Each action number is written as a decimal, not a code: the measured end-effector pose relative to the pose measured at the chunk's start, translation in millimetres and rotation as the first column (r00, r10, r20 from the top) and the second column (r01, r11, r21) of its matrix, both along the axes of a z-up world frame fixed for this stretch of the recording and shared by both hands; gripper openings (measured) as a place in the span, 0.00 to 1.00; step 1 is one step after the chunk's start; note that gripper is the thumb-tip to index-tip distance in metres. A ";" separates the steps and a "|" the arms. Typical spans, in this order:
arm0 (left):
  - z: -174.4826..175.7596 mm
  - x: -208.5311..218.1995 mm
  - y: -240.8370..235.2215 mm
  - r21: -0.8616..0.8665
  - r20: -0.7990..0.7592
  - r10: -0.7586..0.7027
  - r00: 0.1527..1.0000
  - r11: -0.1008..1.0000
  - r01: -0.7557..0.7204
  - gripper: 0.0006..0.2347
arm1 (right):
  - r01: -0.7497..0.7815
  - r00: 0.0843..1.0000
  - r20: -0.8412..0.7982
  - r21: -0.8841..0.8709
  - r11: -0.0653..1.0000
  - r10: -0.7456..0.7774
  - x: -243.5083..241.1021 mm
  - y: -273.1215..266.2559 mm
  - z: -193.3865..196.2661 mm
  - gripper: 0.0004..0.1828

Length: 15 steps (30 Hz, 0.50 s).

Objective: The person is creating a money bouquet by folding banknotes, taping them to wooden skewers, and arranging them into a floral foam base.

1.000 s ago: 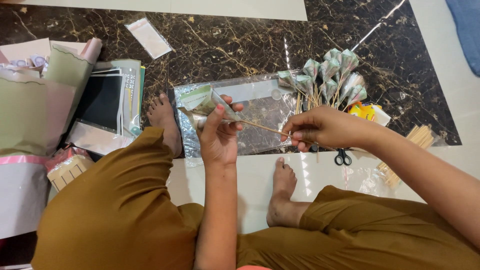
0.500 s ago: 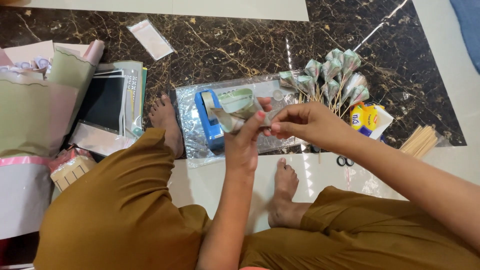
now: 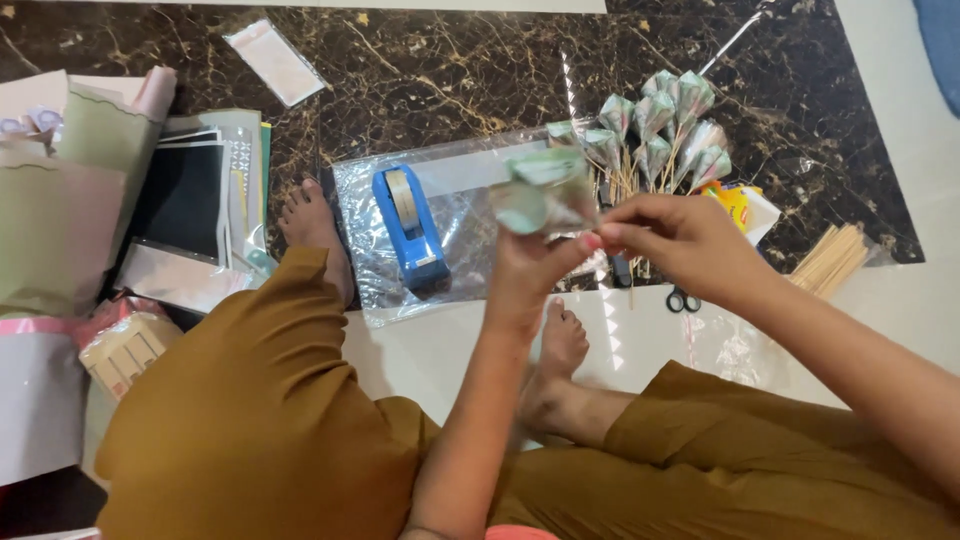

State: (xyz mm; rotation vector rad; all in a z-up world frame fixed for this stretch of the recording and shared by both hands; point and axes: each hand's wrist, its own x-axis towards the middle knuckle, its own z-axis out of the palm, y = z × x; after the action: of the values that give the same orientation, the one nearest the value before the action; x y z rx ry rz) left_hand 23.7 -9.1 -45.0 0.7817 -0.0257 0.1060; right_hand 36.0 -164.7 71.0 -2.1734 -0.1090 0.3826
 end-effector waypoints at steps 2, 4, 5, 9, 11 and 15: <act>-4.7 7.7 -25.7 -0.019 0.030 -0.029 0.999 0.999 0.030 0.41 | 0.040 0.996 0.076 -0.017 0.999 -0.038 2.3 -30.3 -16.2 0.08; 1.4 4.8 -41.5 -0.031 0.050 -0.061 0.997 0.998 0.062 0.51 | 0.083 0.987 0.142 -0.024 0.996 -0.079 0.1 -57.2 -28.0 0.08; 11.0 1.4 -44.1 0.009 -0.033 -0.091 0.995 0.996 0.092 0.50 | 0.118 0.968 0.236 -0.148 0.982 -0.081 0.0 -68.5 -30.3 0.08; 17.9 -11.4 -67.9 0.295 0.056 0.300 0.952 0.906 -0.303 0.33 | 0.226 0.906 0.404 -0.203 0.953 -0.129 5.3 -113.0 -53.4 0.09; 41.6 -17.3 -71.3 0.388 0.246 0.368 0.897 0.811 -0.439 0.30 | 0.186 0.911 0.410 -0.291 0.938 -0.054 31.8 -121.3 -64.7 0.09; 111.2 -2.1 -115.2 0.401 0.514 0.288 0.808 0.753 -0.522 0.24 | -0.061 0.951 0.287 -0.186 0.981 0.114 59.0 -79.8 -15.2 0.24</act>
State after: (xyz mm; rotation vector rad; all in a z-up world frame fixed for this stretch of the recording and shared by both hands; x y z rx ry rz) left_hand 21.5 -124.4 66.3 1.3028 -0.3084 0.7304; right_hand 95.0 -244.5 55.8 -2.3942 -0.3525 0.1153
